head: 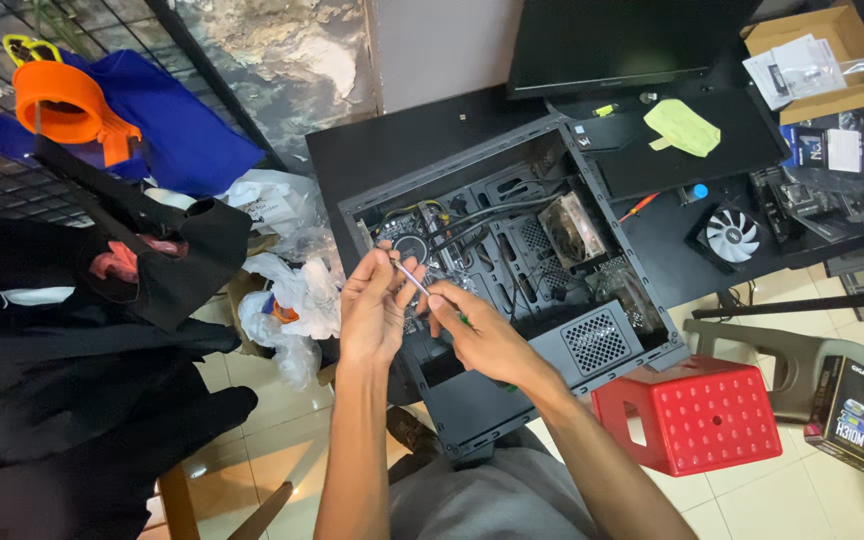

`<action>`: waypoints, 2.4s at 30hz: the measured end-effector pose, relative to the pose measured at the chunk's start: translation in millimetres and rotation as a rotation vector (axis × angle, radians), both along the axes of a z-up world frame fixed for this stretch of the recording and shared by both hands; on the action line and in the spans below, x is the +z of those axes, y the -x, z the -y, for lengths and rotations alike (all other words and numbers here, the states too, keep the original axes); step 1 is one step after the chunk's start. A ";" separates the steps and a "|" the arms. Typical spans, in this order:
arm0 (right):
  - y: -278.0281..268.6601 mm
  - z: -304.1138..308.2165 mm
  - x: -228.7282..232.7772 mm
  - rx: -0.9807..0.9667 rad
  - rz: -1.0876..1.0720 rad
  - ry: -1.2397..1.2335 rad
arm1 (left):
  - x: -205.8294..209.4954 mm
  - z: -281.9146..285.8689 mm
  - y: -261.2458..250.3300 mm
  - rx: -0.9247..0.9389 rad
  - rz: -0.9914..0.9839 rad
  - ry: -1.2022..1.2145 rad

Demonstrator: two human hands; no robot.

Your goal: The person uses a screwdriver to secure a hard drive into a drive bay inside a computer case. They then move to the side of the case to remove a metal panel, likely a fan shroud, using the same tool.

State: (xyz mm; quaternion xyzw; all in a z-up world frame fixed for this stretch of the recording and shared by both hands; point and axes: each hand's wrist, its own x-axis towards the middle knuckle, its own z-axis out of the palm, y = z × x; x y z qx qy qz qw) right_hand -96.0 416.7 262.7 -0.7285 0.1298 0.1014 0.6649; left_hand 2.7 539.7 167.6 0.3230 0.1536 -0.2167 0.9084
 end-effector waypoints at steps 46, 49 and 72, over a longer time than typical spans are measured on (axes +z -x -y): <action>-5.5 15.7 -69.2 -0.683 0.227 0.039 | 42.1 22.6 34.6 -0.597 0.541 -0.692; -14.5 21.1 -83.4 -0.834 0.138 -0.008 | -9.8 29.5 36.6 -0.867 0.639 -0.959; -32.1 95.9 -333.5 -1.229 -0.710 0.009 | -144.8 93.6 39.4 -1.249 0.477 -1.276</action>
